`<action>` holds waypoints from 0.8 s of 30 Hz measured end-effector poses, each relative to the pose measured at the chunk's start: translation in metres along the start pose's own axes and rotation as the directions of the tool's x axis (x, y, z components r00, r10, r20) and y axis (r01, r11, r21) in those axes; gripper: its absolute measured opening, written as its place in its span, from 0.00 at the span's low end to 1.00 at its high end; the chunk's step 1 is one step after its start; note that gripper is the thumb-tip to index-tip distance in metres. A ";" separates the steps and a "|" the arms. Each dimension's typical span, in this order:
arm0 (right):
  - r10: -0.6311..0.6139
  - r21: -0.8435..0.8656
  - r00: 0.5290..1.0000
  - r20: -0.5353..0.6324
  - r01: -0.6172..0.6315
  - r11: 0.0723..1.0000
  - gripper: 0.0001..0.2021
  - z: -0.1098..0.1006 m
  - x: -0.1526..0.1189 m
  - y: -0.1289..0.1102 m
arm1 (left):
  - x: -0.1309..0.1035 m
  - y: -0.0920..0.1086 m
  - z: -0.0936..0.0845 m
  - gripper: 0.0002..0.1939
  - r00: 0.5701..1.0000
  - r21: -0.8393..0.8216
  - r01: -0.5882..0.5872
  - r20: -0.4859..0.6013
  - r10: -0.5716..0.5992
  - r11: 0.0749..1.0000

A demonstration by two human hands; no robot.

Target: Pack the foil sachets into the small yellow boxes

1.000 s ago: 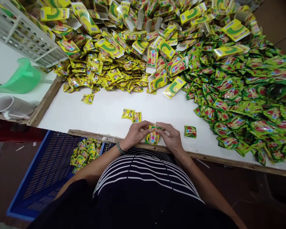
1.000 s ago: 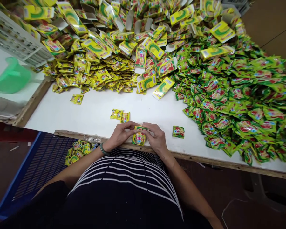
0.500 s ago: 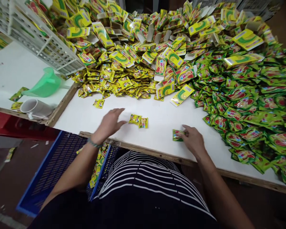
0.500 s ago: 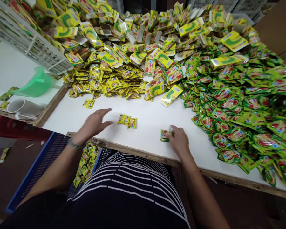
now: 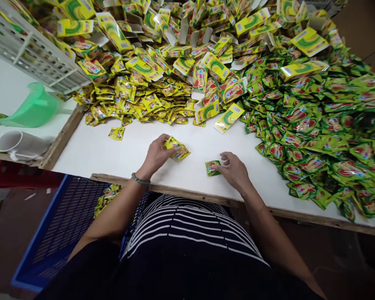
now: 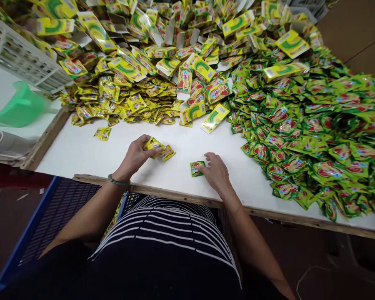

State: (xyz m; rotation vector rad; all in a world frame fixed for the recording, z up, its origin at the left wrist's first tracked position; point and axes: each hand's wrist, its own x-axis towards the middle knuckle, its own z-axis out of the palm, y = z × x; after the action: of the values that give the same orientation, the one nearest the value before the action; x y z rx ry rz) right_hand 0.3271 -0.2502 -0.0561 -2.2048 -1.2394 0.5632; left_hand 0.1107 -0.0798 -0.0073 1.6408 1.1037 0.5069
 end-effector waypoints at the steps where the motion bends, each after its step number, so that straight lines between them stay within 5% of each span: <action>1: -0.051 -0.030 0.999 0.006 0.051 0.998 0.22 0.000 -0.001 -0.001 | -0.002 0.004 0.008 0.19 0.996 -0.183 0.053 0.073 -0.040 0.982; 4: -0.109 -0.149 0.986 0.129 0.128 0.981 0.22 0.000 -0.003 -0.005 | -0.008 0.009 0.035 0.18 0.940 -0.494 0.289 0.307 -0.147 0.820; 8: 0.036 -0.151 0.975 0.220 -0.002 0.989 0.15 -0.003 -0.005 -0.004 | -0.013 0.007 0.060 0.15 0.902 -0.578 0.426 0.328 -0.280 0.696; 12: 0.031 0.230 0.984 0.174 -0.071 0.971 0.12 -0.009 -0.009 -0.005 | -0.016 0.002 0.071 0.11 0.896 -0.561 0.443 0.297 -0.329 0.700; 16: -0.059 0.634 0.980 0.188 -0.076 0.769 0.20 -0.009 -0.008 -0.021 | -0.016 0.002 0.077 0.10 0.915 -0.482 0.399 0.258 -0.309 0.780; 24: -0.095 0.637 0.966 0.241 -0.083 0.767 0.24 -0.001 0.003 -0.026 | -0.013 0.012 0.074 0.19 0.829 -0.395 0.429 0.529 -0.180 0.812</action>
State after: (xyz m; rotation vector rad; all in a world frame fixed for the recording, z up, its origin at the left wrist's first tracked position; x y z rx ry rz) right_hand 0.3126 -0.2371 -0.0391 -1.5677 -0.9667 1.1209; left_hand 0.1661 -0.1296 -0.0205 1.0091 0.7653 0.1335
